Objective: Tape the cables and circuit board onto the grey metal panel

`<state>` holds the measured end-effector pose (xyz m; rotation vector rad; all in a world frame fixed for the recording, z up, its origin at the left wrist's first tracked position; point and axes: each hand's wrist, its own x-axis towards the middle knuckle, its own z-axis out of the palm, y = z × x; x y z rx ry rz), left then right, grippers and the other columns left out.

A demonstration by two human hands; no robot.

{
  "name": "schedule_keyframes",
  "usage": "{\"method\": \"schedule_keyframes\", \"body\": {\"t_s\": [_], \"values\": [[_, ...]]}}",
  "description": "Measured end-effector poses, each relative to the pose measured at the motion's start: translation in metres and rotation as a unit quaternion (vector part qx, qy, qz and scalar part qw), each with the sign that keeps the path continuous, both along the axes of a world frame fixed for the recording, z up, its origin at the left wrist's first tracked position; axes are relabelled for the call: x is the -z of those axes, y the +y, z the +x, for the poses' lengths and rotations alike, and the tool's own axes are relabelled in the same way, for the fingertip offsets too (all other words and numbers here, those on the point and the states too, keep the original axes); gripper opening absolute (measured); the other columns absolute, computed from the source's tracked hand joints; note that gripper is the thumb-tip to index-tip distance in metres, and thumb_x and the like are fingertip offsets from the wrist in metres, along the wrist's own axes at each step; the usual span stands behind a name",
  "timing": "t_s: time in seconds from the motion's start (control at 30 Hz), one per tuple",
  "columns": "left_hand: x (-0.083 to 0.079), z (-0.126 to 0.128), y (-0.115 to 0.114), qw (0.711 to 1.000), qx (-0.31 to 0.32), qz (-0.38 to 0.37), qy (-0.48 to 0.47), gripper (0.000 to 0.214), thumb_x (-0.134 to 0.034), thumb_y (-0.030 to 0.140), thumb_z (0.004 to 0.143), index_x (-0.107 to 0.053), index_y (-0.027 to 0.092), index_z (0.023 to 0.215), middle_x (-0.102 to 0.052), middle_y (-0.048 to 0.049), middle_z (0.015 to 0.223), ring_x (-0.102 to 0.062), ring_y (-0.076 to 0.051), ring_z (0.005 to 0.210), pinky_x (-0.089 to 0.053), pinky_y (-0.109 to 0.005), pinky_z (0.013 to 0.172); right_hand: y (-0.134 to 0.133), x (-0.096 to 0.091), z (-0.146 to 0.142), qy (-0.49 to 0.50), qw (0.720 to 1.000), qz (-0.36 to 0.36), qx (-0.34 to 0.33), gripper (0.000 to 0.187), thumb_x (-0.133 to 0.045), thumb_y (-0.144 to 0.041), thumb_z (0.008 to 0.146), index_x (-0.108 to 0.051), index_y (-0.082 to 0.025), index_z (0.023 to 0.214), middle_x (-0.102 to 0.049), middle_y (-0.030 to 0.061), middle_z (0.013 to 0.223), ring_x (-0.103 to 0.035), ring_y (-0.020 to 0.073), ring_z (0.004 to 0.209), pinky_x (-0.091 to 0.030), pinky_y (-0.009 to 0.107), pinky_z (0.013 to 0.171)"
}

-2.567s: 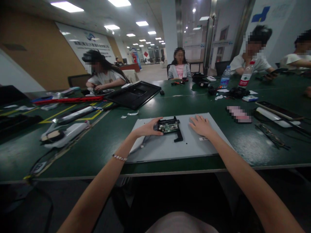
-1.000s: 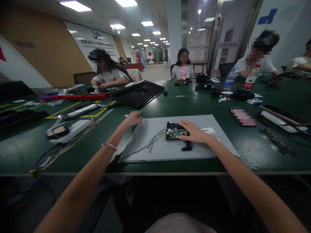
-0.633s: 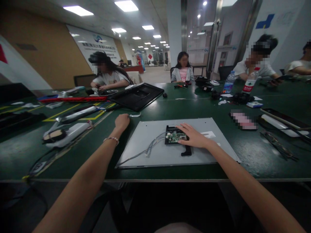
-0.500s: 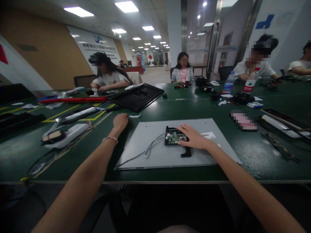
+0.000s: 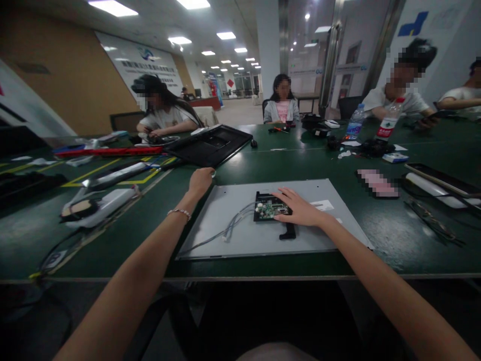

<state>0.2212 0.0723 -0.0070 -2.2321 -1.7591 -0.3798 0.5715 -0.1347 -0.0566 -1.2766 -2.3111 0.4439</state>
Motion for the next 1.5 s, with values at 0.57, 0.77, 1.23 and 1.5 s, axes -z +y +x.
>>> {"method": "schedule_keyframes", "body": {"t_s": [0.57, 0.77, 1.23, 1.5], "values": [[0.004, 0.139, -0.094, 0.941, 0.335, -0.041, -0.027, 0.027, -0.051, 0.016, 0.088, -0.072, 0.019, 0.104, -0.075, -0.0068, 0.097, -0.069, -0.02, 0.09, -0.049, -0.027, 0.083, 0.003, 0.002, 0.004, 0.045, 0.999, -0.005, -0.007, 0.095, -0.059, -0.066, 0.081, -0.009, -0.034, 0.155, -0.014, 0.0077, 0.162, -0.017, 0.033, 0.147, -0.021, 0.057, 0.117], [0.01, 0.131, -0.091, 0.926, 0.358, -0.076, -0.095, 0.026, -0.055, 0.012, 0.082, -0.074, 0.018, 0.1, -0.075, -0.0041, 0.097, -0.069, -0.017, 0.089, -0.05, -0.024, 0.082, -0.001, -0.002, 0.001, 0.039, 0.999, -0.015, 0.004, 0.095, -0.058, -0.066, 0.081, -0.009, -0.033, 0.155, -0.015, 0.0078, 0.162, -0.016, 0.0337, 0.147, -0.021, 0.056, 0.117], [0.016, 0.124, -0.103, 0.911, 0.365, -0.118, -0.147, 0.028, -0.057, 0.017, 0.082, -0.073, 0.017, 0.105, -0.075, -0.0049, 0.1, -0.07, -0.017, 0.091, -0.052, -0.024, 0.084, 0.001, -0.002, 0.004, 0.026, 0.999, -0.025, -0.003, 0.091, -0.056, -0.067, 0.082, -0.01, -0.037, 0.155, -0.013, 0.0061, 0.162, -0.016, 0.0329, 0.147, -0.021, 0.056, 0.117], [0.014, 0.122, -0.102, 0.915, 0.347, -0.112, -0.174, 0.025, -0.053, 0.019, 0.087, -0.075, 0.016, 0.098, -0.075, -0.0053, 0.098, -0.069, -0.018, 0.09, -0.051, -0.026, 0.085, 0.001, -0.001, 0.003, 0.022, 1.0, -0.017, -0.003, 0.091, -0.055, -0.067, 0.083, -0.01, -0.037, 0.155, -0.015, 0.0054, 0.162, -0.016, 0.033, 0.147, -0.021, 0.055, 0.117]]}}
